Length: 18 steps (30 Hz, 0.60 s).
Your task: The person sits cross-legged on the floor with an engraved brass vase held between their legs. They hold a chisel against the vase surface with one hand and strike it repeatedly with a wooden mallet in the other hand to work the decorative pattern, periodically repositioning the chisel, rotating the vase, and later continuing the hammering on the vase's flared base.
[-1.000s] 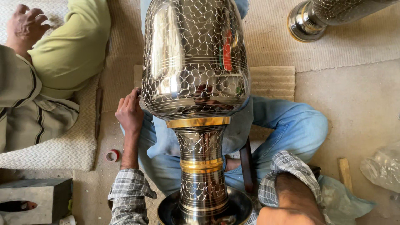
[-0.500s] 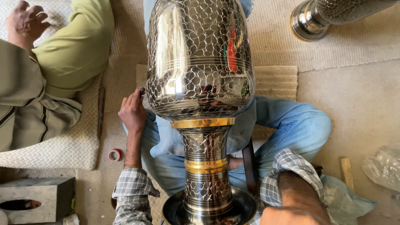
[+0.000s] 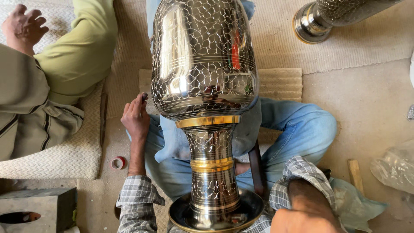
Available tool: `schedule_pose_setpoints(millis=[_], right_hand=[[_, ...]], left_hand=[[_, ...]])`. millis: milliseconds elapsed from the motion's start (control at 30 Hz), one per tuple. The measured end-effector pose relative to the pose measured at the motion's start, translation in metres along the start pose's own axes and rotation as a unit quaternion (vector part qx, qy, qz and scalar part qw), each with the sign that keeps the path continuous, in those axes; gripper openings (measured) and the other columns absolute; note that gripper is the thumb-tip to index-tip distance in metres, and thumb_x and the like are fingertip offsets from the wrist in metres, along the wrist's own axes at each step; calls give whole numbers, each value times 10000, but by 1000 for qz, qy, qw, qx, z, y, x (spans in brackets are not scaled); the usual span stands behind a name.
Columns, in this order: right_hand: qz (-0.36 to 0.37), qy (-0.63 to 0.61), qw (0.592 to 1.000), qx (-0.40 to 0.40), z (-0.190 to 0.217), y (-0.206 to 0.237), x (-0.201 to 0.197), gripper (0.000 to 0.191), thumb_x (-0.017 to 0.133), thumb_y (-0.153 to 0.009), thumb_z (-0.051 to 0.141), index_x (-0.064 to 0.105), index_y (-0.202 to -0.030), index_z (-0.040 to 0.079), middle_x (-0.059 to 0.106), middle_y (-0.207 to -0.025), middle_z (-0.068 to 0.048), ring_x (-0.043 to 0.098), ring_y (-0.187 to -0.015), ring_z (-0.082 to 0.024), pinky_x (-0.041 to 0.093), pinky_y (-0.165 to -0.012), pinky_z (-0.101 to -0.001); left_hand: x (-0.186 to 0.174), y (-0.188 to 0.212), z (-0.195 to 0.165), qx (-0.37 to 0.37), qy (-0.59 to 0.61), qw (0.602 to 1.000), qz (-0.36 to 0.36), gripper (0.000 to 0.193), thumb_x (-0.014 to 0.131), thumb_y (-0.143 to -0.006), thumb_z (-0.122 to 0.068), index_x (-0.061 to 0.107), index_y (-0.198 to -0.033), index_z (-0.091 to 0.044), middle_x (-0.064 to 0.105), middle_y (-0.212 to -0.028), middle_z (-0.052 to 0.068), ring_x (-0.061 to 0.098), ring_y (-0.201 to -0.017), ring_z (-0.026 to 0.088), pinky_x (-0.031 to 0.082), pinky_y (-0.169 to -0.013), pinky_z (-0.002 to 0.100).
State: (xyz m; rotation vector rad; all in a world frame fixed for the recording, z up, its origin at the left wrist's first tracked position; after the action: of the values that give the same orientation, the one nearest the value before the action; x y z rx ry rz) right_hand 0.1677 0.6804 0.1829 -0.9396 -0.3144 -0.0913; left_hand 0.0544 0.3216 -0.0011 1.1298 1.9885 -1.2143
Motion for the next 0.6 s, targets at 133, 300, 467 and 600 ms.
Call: schedule_pose_setpoints(millis=[133, 300, 467, 600], right_hand=[[-103, 161, 981, -20, 21, -29, -25, 304, 620, -1047, 274, 573, -880, 24, 526, -667, -43, 478, -591, -186, 396, -543, -358], [-331, 376, 865, 11, 19, -39, -37, 313, 642, -1051, 299, 601, -920, 17, 553, -680, -35, 496, -610, -164, 415, -550, -336], [-433, 377, 817, 60, -18, -16, -30, 341, 665, -1051, 328, 628, -946, 5, 565, -687, -33, 510, -627, -153, 419, -560, -319], [-450, 346, 818, 95, -28, 1, -28, 365, 652, -1069, 338, 646, -935, -2, 536, -662, -19, 460, -596, -111, 360, -557, -305]], left_hand=[[-18, 22, 17, -123, 171, 977, -44, 346, 689, -972, 72, 679, -1305, -19, 765, -1109, 81, 705, -915, 172, 604, -802, 348], [-65, 81, 2, -234, 404, 880, -83, 315, 604, -1023, 97, 577, -1332, 37, 712, -1078, 135, 704, -917, 188, 654, -824, 382], [-85, 118, -60, -181, 603, 772, -88, 279, 592, -986, 140, 609, -1231, 7, 698, -1065, 164, 718, -1006, 249, 666, -902, 454], [-63, 136, -99, -188, 719, 666, -65, 329, 651, -965, 101, 596, -1262, -29, 671, -1037, 132, 656, -983, 242, 627, -911, 465]])
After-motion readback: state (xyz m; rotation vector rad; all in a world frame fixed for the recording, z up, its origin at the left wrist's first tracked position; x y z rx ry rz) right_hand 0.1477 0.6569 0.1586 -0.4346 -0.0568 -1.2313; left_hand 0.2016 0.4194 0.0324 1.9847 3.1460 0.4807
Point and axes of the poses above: each hand's wrist, its own y-axis away from the middle knuckle, its own x-axis out of the palm, z = x × y, the point moved 10 cm from there along -y, towards the middle knuckle
